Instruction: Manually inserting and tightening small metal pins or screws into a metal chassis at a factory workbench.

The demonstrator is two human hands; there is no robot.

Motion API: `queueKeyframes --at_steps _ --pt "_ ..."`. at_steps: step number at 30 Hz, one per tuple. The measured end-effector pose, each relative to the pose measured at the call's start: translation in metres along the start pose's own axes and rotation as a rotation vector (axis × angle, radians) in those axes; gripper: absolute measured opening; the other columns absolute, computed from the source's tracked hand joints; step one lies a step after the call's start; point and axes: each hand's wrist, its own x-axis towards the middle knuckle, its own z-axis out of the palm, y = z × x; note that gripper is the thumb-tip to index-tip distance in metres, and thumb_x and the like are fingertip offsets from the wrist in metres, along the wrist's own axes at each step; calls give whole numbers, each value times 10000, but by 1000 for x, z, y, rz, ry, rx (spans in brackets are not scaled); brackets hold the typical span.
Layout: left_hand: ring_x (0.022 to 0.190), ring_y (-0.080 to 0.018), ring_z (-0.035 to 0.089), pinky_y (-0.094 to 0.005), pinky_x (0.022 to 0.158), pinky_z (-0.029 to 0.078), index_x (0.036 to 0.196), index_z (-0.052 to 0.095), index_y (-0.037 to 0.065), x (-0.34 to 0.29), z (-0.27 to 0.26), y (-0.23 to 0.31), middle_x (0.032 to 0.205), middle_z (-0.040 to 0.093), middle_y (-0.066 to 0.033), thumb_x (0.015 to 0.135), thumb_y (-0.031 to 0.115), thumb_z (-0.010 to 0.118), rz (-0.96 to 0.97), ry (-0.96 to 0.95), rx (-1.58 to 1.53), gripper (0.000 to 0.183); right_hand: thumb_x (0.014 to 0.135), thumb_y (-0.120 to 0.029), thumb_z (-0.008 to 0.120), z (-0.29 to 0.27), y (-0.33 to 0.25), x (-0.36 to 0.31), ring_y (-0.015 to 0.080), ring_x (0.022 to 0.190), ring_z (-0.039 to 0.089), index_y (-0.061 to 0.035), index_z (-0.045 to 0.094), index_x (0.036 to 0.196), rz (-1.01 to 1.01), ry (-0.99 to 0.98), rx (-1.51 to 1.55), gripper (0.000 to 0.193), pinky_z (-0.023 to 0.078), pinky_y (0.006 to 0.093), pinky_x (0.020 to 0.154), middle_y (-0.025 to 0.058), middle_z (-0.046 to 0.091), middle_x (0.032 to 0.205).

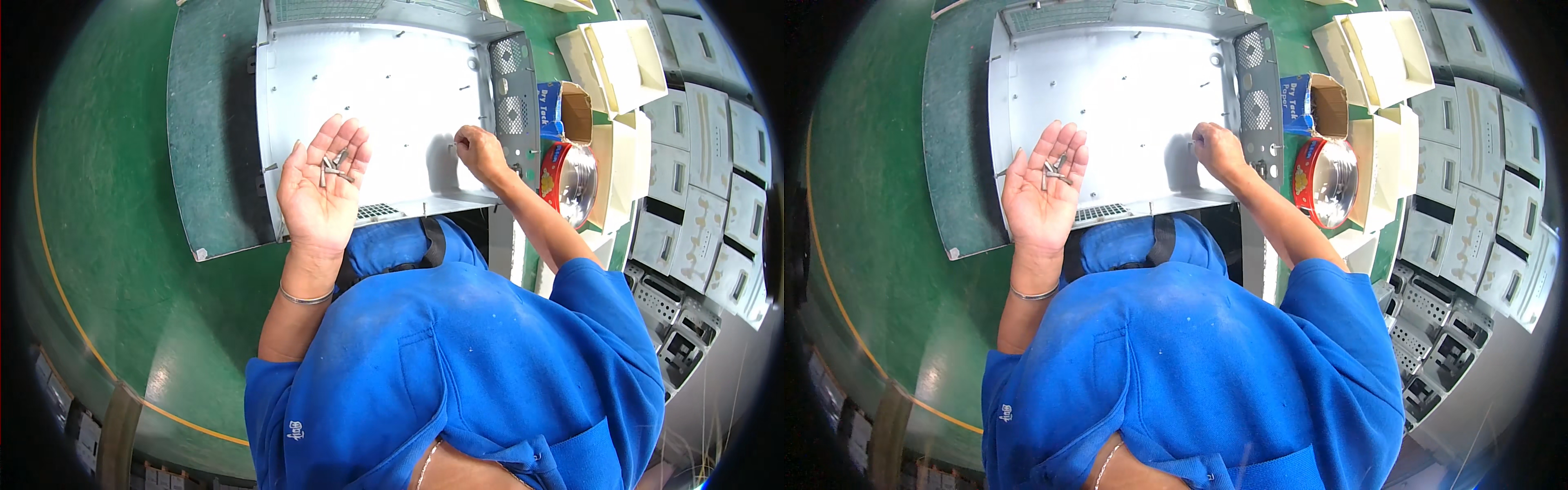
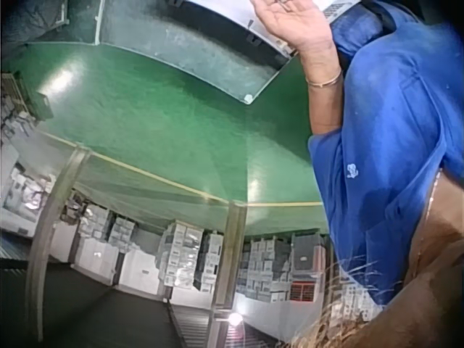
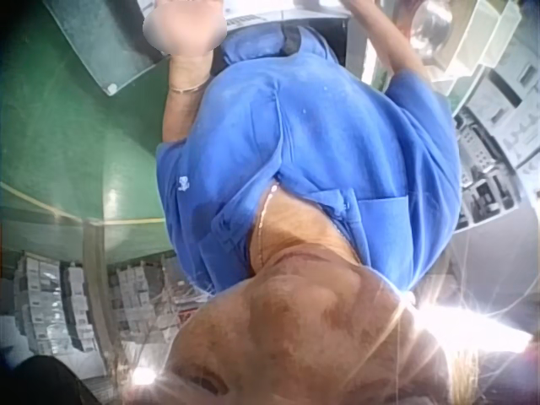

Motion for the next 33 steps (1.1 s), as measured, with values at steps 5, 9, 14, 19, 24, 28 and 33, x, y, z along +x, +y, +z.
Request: queueKeyframes --at_steps 5,9,14,19,24,28,33 --pt "1094 -290 465 -390 950 360 1175 425 -75 2 3 -2 1140 500 -208 878 273 363 3 31 57 461 717 -104 518 2 0 -3 324 717 598 -44 583 772 6 -45 44 104 475 403 656 155 614 749" --pt "1086 -286 472 -386 945 364 1175 428 -71 3 5 -3 1138 503 -204 876 275 366 -4 39 64 462 754 -141 509 6 3 0 344 704 596 -47 581 803 58 -98 -26 128 472 421 648 176 611 736" --pt "1155 -331 407 -410 994 318 1194 387 -94 4 3 -2 1193 444 -245 886 237 355 -13 22 23 454 825 -245 470 6 -1 0 355 693 594 -30 551 792 114 -153 -264 233 468 439 637 194 602 704" --pt "1160 -326 404 -410 992 319 1199 387 -85 6 2 -4 1194 447 -240 887 249 348 -33 -1 25 459 859 -354 419 10 -2 5 353 687 597 -30 537 814 90 -213 -330 348 466 443 634 189 603 699" --pt "1164 -324 399 -409 994 316 1222 361 -80 3 7 -7 1204 438 -240 890 271 338 -38 4 51 484 862 -381 412 2 -7 8 342 724 599 -37 549 803 146 -243 -369 376 471 426 636 188 606 747" --pt "1175 -328 388 -411 1002 305 1232 350 -76 3 5 -7 1212 430 -241 892 294 336 -56 -19 49 503 839 -321 493 -20 -34 12 313 738 596 -25 561 784 86 -75 -113 308 468 397 637 159 603 777" --pt "1093 -277 439 -375 961 339 1209 391 -54 2 5 -11 1160 469 -191 894 338 331 -74 -37 70 506 743 -11 591 -56 -148 6 216 650 557 -40 584 822 -456 -137 629 84 461 265 612 70 555 773"
